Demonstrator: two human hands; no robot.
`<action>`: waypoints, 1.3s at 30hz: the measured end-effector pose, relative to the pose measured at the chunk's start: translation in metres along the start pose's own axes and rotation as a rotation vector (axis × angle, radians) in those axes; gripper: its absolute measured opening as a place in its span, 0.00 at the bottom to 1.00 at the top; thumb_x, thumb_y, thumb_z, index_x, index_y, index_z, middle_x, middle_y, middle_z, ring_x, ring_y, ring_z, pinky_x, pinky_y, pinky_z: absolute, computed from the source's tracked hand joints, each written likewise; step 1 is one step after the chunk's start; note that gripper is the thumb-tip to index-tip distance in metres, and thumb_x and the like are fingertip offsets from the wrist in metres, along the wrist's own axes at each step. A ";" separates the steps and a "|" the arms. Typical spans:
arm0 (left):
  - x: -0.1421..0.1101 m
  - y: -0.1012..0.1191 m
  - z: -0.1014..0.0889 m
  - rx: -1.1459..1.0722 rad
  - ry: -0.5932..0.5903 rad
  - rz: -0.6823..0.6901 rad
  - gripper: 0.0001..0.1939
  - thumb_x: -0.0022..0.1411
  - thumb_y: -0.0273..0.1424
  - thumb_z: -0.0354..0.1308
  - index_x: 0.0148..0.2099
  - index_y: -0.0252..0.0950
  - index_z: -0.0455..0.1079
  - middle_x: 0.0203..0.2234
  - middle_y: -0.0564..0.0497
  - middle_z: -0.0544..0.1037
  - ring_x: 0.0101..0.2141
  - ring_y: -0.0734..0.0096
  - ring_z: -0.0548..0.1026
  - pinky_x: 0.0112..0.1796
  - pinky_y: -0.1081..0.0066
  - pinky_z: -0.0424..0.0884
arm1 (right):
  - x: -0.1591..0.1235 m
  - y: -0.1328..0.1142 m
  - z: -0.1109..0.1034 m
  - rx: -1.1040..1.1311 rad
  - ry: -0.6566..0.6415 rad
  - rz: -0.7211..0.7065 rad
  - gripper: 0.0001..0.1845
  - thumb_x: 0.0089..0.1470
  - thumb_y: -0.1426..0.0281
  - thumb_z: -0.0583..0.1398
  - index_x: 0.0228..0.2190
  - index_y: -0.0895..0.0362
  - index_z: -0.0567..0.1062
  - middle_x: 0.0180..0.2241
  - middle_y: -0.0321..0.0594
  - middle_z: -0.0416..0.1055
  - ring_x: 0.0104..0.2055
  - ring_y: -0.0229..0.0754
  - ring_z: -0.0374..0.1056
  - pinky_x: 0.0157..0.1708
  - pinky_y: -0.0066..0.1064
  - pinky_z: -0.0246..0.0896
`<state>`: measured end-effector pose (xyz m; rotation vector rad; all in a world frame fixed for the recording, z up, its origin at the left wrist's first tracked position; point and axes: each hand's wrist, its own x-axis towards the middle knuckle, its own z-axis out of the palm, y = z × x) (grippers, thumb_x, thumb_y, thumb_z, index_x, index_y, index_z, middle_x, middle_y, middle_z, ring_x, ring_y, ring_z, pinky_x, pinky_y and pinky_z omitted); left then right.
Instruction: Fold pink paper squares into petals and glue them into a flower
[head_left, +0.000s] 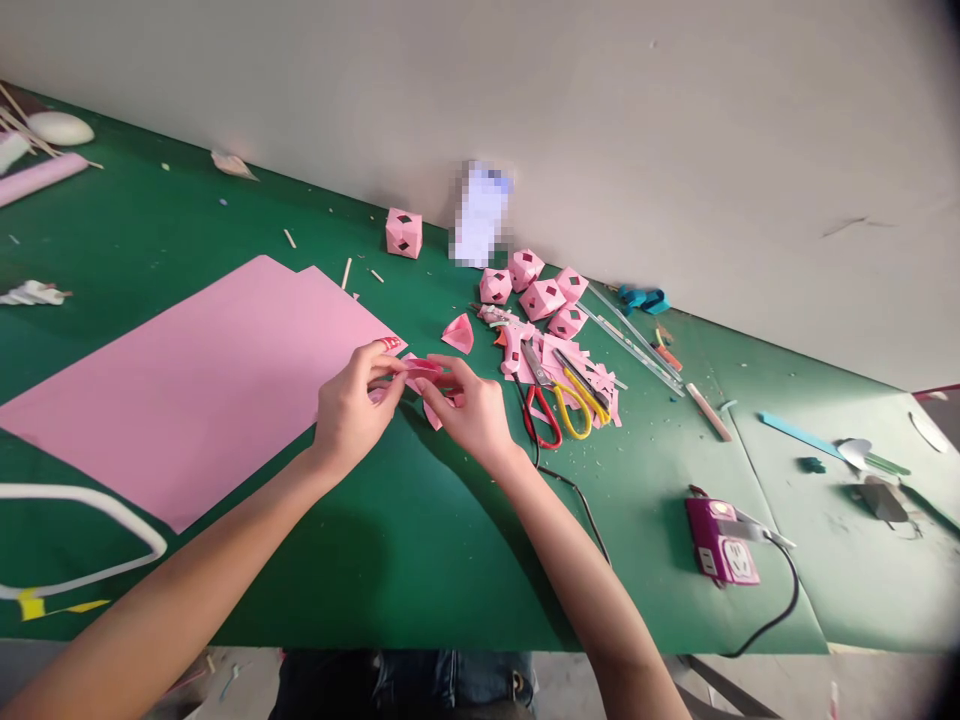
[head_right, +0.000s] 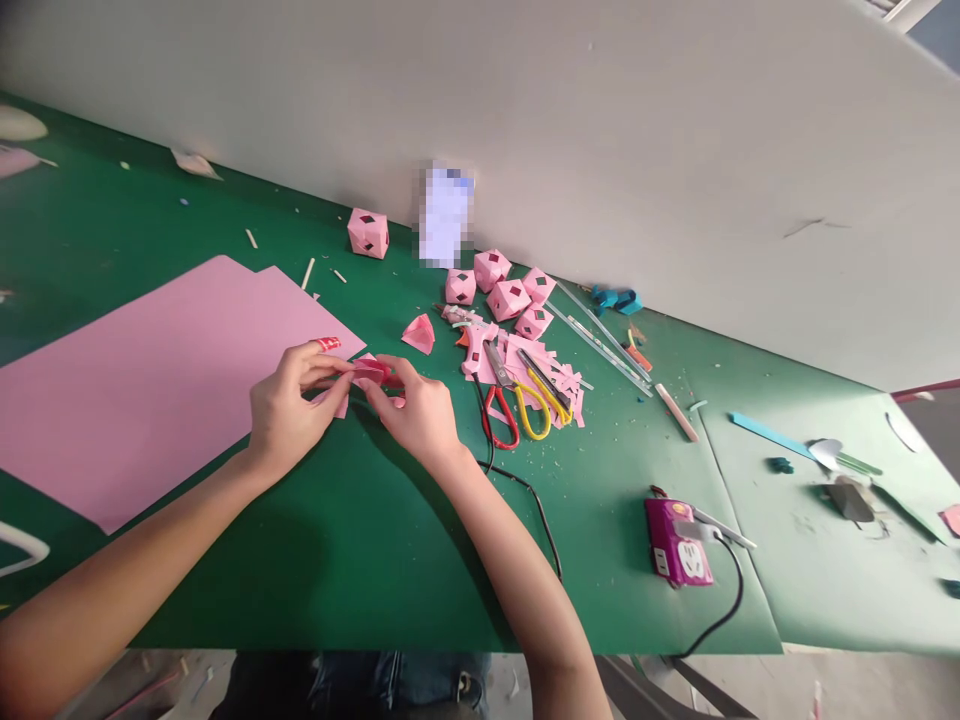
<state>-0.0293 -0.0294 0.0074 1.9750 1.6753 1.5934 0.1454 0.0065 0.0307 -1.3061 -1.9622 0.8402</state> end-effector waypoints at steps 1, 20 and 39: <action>0.001 0.000 0.000 -0.028 0.008 -0.031 0.18 0.70 0.23 0.65 0.59 0.37 0.69 0.39 0.49 0.87 0.35 0.67 0.88 0.34 0.73 0.83 | 0.000 0.000 -0.002 0.008 -0.007 -0.017 0.19 0.66 0.58 0.66 0.56 0.49 0.80 0.41 0.36 0.88 0.31 0.42 0.82 0.40 0.33 0.78; -0.001 0.001 0.003 -0.193 -0.068 -0.115 0.17 0.70 0.26 0.65 0.57 0.39 0.68 0.40 0.49 0.86 0.40 0.64 0.89 0.34 0.74 0.84 | 0.012 0.012 -0.021 0.106 -0.019 -0.043 0.18 0.72 0.60 0.58 0.54 0.54 0.82 0.32 0.37 0.85 0.35 0.42 0.83 0.36 0.29 0.74; 0.000 0.004 0.002 -0.184 -0.051 -0.165 0.16 0.71 0.41 0.66 0.55 0.40 0.71 0.38 0.49 0.86 0.38 0.66 0.87 0.39 0.68 0.84 | 0.003 -0.006 -0.024 -0.122 -0.029 -0.193 0.08 0.68 0.66 0.65 0.46 0.51 0.85 0.39 0.41 0.84 0.39 0.44 0.80 0.40 0.32 0.73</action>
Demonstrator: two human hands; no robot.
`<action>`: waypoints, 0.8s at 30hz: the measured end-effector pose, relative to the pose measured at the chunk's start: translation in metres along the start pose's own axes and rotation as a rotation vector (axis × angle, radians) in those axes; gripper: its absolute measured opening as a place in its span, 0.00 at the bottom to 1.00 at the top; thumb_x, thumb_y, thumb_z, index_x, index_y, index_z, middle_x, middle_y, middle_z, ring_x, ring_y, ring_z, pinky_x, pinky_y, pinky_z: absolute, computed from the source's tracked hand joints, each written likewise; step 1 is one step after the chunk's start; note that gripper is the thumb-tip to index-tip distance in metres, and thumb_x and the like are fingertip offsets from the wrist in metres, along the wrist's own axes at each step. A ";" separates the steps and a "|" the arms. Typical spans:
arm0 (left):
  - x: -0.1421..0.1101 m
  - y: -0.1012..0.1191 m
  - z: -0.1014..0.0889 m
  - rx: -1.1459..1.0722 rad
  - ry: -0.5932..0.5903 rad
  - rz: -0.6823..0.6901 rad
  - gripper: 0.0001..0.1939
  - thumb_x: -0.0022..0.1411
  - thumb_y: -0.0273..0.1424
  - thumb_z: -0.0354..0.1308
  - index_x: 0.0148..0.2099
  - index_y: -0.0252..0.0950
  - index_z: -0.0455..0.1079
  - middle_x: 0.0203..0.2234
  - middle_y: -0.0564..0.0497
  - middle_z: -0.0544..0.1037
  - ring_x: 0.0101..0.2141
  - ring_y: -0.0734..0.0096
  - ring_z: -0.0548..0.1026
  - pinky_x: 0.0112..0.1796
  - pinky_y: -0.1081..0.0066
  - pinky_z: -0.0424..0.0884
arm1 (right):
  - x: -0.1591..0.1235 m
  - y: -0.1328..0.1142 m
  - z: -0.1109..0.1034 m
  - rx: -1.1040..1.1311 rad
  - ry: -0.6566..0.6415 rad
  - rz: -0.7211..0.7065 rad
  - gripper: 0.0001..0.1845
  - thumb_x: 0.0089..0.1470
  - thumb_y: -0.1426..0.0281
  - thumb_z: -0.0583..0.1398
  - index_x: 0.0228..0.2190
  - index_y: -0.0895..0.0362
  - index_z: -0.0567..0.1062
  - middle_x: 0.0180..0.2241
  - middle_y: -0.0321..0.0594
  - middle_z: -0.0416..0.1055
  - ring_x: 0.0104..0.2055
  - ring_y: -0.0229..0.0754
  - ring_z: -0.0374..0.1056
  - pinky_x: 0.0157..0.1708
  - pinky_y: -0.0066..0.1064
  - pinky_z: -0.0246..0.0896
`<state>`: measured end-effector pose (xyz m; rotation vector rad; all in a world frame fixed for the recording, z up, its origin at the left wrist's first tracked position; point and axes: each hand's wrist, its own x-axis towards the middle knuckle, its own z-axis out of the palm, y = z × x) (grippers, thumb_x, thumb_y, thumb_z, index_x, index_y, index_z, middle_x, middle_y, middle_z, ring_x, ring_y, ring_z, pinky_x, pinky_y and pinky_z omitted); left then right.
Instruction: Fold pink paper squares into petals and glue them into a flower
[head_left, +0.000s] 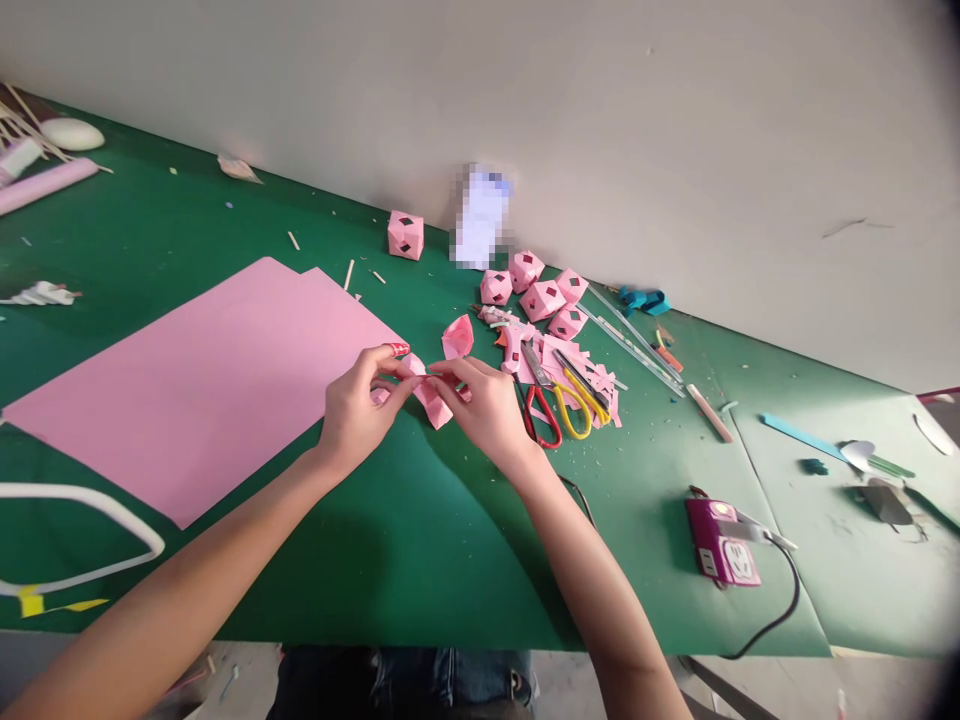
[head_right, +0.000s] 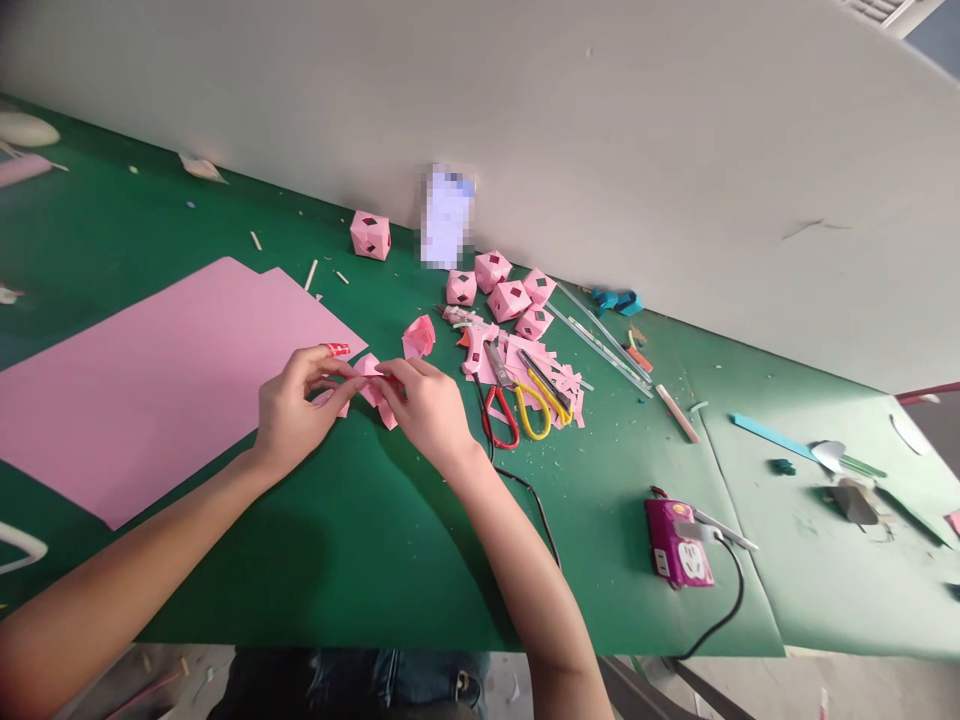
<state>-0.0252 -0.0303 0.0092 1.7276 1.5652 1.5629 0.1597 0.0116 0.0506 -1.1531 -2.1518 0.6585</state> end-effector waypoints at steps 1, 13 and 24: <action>0.000 0.002 0.000 -0.006 -0.002 -0.016 0.17 0.71 0.43 0.66 0.54 0.40 0.71 0.38 0.49 0.86 0.37 0.66 0.87 0.39 0.67 0.84 | 0.000 0.001 0.002 -0.001 -0.002 0.012 0.08 0.68 0.67 0.64 0.43 0.51 0.85 0.37 0.39 0.84 0.36 0.42 0.79 0.38 0.31 0.72; -0.012 0.045 0.006 -0.366 -0.209 -0.280 0.20 0.72 0.45 0.64 0.57 0.38 0.72 0.50 0.42 0.87 0.44 0.57 0.89 0.38 0.65 0.89 | -0.025 0.002 -0.020 0.242 0.187 0.118 0.07 0.64 0.67 0.64 0.41 0.51 0.84 0.38 0.38 0.86 0.36 0.43 0.81 0.42 0.35 0.78; -0.018 0.046 0.025 -0.521 -0.192 -0.406 0.21 0.68 0.46 0.68 0.53 0.38 0.71 0.45 0.41 0.87 0.38 0.58 0.89 0.37 0.62 0.90 | -0.053 0.010 0.000 0.611 0.355 0.499 0.17 0.54 0.53 0.70 0.33 0.52 0.76 0.29 0.39 0.82 0.30 0.45 0.80 0.31 0.35 0.80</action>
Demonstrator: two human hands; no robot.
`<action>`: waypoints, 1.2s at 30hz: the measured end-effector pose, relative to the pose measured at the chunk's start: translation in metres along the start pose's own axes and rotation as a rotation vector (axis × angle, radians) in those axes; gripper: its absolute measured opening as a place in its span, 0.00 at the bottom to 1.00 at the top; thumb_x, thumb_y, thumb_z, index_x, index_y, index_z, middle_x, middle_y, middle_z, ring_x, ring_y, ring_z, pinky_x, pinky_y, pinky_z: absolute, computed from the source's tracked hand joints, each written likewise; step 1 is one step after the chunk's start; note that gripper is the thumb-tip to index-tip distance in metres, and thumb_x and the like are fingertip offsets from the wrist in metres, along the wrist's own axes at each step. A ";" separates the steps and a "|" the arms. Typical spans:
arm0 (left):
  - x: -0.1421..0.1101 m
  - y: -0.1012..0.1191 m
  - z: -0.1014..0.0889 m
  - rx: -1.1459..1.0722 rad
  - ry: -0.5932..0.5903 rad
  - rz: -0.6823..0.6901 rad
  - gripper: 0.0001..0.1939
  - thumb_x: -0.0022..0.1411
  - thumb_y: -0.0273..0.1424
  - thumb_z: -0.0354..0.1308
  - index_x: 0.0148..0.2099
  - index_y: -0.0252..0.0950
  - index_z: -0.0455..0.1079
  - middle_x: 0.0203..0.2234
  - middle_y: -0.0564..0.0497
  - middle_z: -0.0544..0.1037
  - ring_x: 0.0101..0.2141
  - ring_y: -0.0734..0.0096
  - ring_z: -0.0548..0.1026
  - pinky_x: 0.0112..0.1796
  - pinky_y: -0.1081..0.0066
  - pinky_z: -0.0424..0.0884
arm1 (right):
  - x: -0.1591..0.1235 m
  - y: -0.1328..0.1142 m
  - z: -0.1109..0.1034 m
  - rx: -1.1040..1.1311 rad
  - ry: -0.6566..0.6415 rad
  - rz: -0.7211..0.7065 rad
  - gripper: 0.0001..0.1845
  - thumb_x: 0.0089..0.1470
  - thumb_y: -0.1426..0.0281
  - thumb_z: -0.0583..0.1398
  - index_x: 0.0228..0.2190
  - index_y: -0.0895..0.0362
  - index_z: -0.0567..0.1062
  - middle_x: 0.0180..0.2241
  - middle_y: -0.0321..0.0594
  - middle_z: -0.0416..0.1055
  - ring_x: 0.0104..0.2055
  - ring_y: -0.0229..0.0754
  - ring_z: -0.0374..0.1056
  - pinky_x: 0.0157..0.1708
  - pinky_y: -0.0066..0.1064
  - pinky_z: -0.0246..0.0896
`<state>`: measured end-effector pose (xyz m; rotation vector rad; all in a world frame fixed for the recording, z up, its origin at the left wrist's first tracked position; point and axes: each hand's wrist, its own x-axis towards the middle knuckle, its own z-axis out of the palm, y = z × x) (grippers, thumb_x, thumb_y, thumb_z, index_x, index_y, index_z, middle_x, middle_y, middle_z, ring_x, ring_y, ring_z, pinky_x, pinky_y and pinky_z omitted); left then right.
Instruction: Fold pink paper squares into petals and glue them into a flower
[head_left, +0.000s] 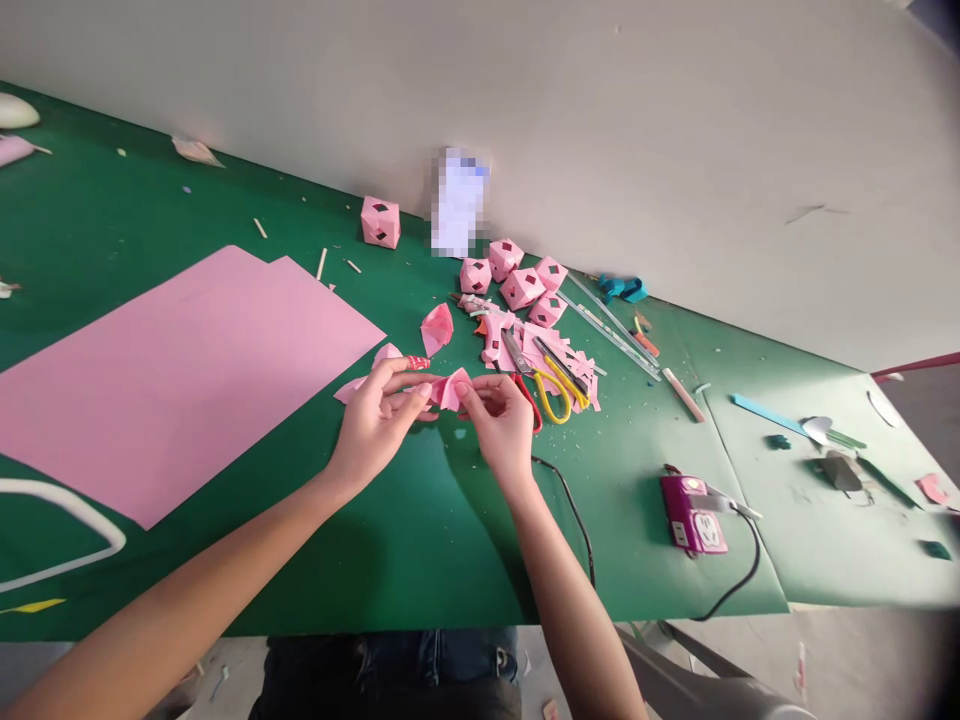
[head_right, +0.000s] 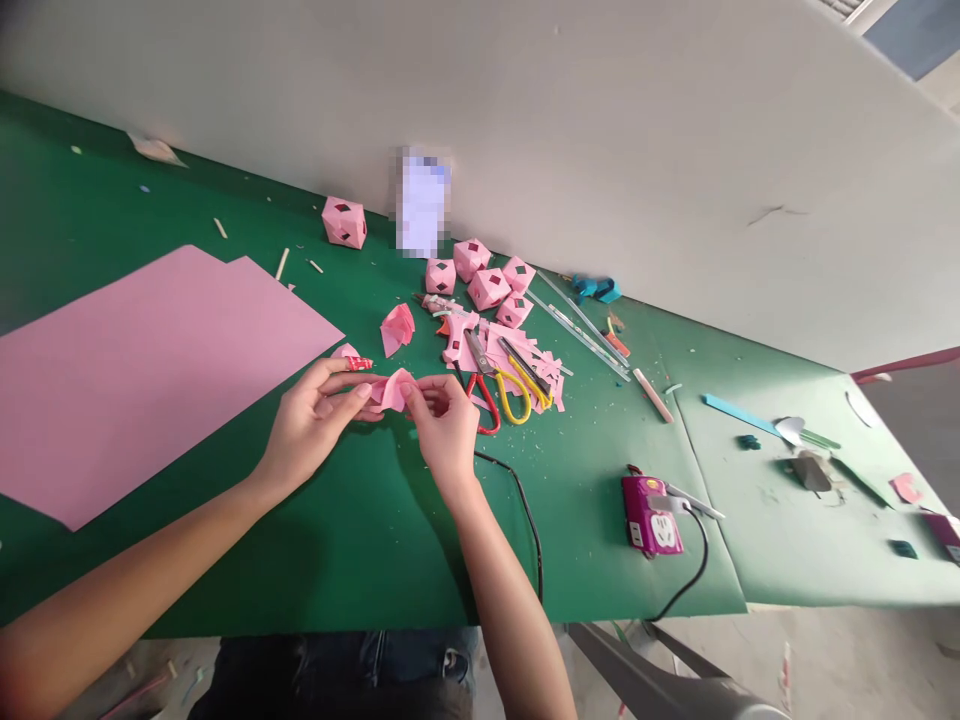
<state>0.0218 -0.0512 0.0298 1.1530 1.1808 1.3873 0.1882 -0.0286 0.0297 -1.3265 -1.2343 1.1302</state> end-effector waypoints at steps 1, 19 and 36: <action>-0.001 -0.001 0.000 0.011 -0.008 0.004 0.21 0.69 0.46 0.68 0.54 0.38 0.70 0.46 0.41 0.87 0.38 0.58 0.89 0.37 0.62 0.90 | -0.001 0.001 0.001 -0.012 -0.003 0.002 0.17 0.54 0.53 0.70 0.33 0.52 0.76 0.29 0.38 0.82 0.30 0.45 0.80 0.30 0.35 0.79; -0.005 -0.001 -0.006 0.129 -0.076 0.110 0.24 0.66 0.38 0.70 0.60 0.39 0.71 0.52 0.41 0.87 0.50 0.57 0.87 0.48 0.61 0.86 | -0.013 0.008 0.006 -0.249 -0.006 -0.189 0.08 0.59 0.60 0.65 0.35 0.50 0.79 0.34 0.38 0.86 0.32 0.46 0.82 0.35 0.36 0.80; -0.012 -0.005 -0.013 0.522 -0.050 0.620 0.24 0.67 0.27 0.64 0.64 0.41 0.71 0.54 0.46 0.87 0.49 0.58 0.88 0.48 0.63 0.87 | -0.016 0.023 0.009 -0.407 0.009 -0.563 0.13 0.63 0.66 0.57 0.44 0.49 0.82 0.37 0.42 0.86 0.36 0.47 0.81 0.40 0.41 0.80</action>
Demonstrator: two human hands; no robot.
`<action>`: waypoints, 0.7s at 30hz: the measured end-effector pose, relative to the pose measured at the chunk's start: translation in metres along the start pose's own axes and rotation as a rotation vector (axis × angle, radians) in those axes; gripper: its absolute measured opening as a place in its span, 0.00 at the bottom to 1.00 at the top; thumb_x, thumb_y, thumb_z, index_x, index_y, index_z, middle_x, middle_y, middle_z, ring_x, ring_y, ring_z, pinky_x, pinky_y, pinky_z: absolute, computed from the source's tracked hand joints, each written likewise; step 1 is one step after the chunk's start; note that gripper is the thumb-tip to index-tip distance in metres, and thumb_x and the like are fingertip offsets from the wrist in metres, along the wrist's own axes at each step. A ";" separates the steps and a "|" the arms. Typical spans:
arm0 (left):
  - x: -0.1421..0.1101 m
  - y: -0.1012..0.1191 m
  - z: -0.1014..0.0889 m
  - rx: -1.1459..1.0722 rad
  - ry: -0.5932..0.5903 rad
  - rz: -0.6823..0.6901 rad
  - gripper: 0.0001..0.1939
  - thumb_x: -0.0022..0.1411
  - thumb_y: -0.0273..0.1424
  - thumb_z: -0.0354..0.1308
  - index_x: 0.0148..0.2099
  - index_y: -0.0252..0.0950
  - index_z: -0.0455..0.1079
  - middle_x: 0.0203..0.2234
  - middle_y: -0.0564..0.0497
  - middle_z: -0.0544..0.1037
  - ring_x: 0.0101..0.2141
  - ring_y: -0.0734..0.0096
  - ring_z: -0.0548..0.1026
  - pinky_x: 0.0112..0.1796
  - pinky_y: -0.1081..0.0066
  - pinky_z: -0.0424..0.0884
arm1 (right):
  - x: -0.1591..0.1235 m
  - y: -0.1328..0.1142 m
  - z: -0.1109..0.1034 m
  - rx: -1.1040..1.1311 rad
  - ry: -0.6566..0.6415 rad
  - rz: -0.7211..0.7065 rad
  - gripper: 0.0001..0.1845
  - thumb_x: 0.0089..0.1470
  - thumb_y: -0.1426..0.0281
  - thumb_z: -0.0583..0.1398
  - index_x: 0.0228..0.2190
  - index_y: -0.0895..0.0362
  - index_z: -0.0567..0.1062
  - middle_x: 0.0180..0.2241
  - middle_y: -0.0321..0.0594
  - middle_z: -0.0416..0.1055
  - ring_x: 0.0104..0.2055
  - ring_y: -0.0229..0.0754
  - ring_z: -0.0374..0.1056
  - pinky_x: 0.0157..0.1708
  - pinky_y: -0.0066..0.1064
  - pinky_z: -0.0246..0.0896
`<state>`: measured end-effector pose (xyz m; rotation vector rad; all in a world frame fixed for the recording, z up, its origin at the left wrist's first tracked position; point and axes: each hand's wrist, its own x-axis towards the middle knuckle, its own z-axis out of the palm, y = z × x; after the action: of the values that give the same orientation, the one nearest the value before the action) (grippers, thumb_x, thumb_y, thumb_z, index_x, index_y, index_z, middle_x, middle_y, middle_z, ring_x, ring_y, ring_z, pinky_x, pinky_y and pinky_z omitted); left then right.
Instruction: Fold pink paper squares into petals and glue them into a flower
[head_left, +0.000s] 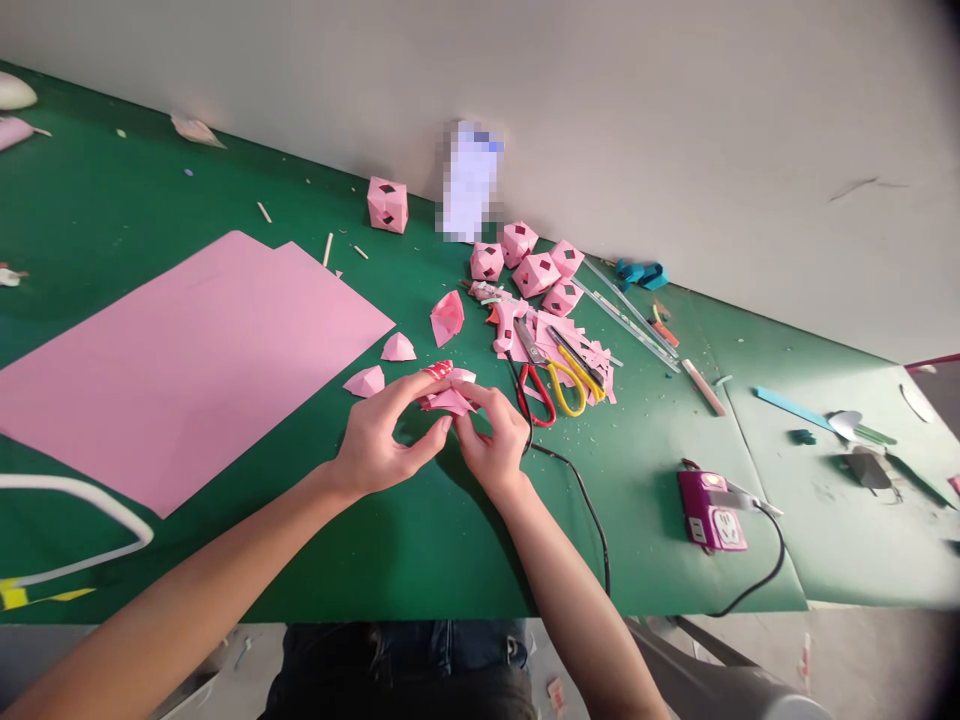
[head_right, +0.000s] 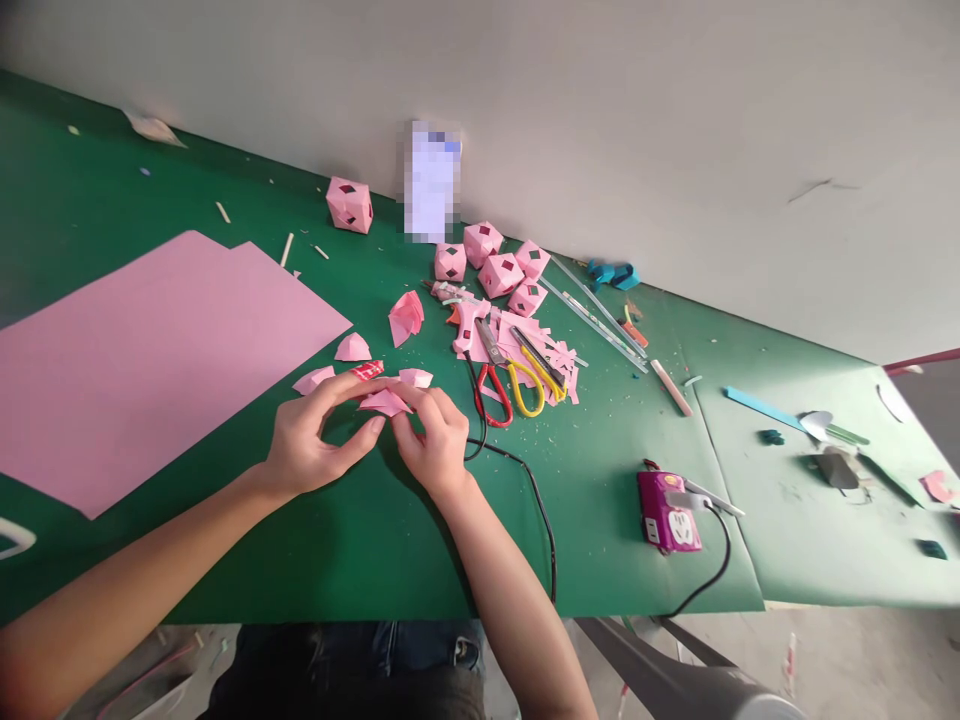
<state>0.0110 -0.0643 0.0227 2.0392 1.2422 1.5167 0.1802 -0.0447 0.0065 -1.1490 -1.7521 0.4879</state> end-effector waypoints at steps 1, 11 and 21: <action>0.000 0.001 0.000 -0.020 -0.019 -0.038 0.24 0.67 0.29 0.64 0.64 0.41 0.71 0.54 0.45 0.87 0.48 0.58 0.88 0.48 0.63 0.87 | 0.001 -0.001 -0.001 0.012 0.005 0.014 0.13 0.64 0.66 0.57 0.43 0.49 0.82 0.37 0.43 0.85 0.36 0.46 0.81 0.40 0.40 0.79; 0.001 0.004 0.003 -0.090 -0.014 -0.071 0.22 0.68 0.28 0.65 0.63 0.38 0.69 0.50 0.45 0.88 0.45 0.62 0.88 0.43 0.70 0.86 | 0.005 -0.006 0.005 0.278 0.076 0.154 0.04 0.62 0.67 0.63 0.37 0.52 0.79 0.36 0.39 0.82 0.39 0.42 0.78 0.36 0.33 0.73; 0.003 -0.006 0.004 -0.004 0.058 -0.124 0.15 0.68 0.26 0.63 0.56 0.38 0.69 0.41 0.48 0.89 0.39 0.67 0.88 0.40 0.72 0.84 | -0.001 -0.020 0.011 0.528 -0.099 0.405 0.12 0.63 0.57 0.65 0.35 0.53 0.74 0.34 0.38 0.79 0.36 0.42 0.76 0.34 0.32 0.70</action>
<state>0.0124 -0.0577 0.0192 1.8905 1.3600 1.5289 0.1612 -0.0532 0.0161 -1.0976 -1.3436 1.1902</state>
